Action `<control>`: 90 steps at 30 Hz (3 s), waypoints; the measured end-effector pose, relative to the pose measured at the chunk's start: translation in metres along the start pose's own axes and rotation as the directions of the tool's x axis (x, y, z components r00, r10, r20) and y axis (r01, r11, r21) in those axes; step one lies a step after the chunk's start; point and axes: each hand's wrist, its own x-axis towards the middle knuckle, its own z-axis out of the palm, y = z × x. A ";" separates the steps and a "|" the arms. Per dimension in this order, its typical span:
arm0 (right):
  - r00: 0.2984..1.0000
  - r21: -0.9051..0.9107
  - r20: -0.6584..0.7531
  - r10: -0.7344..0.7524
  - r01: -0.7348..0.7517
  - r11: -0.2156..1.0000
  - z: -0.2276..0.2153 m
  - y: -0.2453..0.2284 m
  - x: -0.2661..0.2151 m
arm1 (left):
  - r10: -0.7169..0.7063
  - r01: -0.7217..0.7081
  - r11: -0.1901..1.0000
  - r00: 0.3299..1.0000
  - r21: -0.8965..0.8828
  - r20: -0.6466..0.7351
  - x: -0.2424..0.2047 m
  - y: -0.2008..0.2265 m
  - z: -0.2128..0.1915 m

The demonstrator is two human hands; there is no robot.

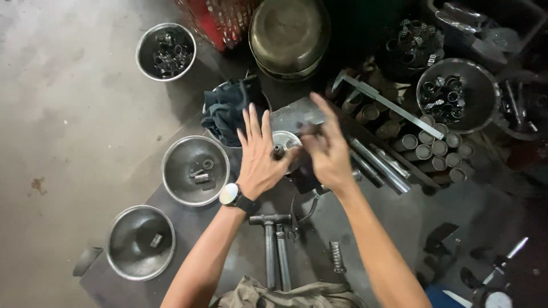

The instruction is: The person assembles small metal components on a workbench, using a cloth to wipe parts and a hammer to tap them into place. They then move to a press machine to insert a cylindrical part and later use a caliper to measure a shaft.

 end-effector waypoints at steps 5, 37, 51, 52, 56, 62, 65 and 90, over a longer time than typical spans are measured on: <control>0.937 0.201 -0.233 0.259 -0.214 0.956 -0.020 -0.002 -0.100 | -0.358 0.381 0.906 0.922 -0.182 0.150 -0.002 0.010 -0.013; 0.975 -0.975 -0.171 0.145 -0.189 0.120 -0.219 0.162 0.004 | -0.793 0.372 -0.320 0.398 -0.871 0.461 -0.118 0.036 -0.157; 0.953 -0.580 -0.261 -0.157 -0.024 0.814 -0.209 0.046 -0.092 | -0.662 0.192 -0.353 0.641 -0.916 0.389 -0.168 0.066 -0.217; 0.949 -0.584 -0.265 -0.168 -0.019 0.812 -0.177 -0.011 -0.089 | -0.654 0.189 -0.354 0.650 -0.916 0.387 -0.168 0.073 -0.225; 0.933 -0.161 -0.360 -0.033 -0.028 0.987 -0.160 -0.103 -0.128 | -0.583 0.170 -0.451 0.687 -0.876 0.433 -0.168 0.103 -0.248; 0.989 -0.071 -0.113 -0.096 0.088 0.994 -0.094 -0.174 -0.166 | -0.486 0.196 -0.523 0.731 -0.829 0.479 -0.178 0.118 -0.265; 0.991 -0.271 0.012 -0.136 0.135 0.953 -0.045 -0.192 -0.168 | -0.483 0.192 -0.536 0.729 -0.822 0.485 -0.182 0.120 -0.267; 0.874 -0.499 0.477 -0.095 0.358 0.789 0.029 -0.193 -0.154 | -0.660 0.378 -0.347 0.551 -0.858 0.510 -0.181 0.129 -0.253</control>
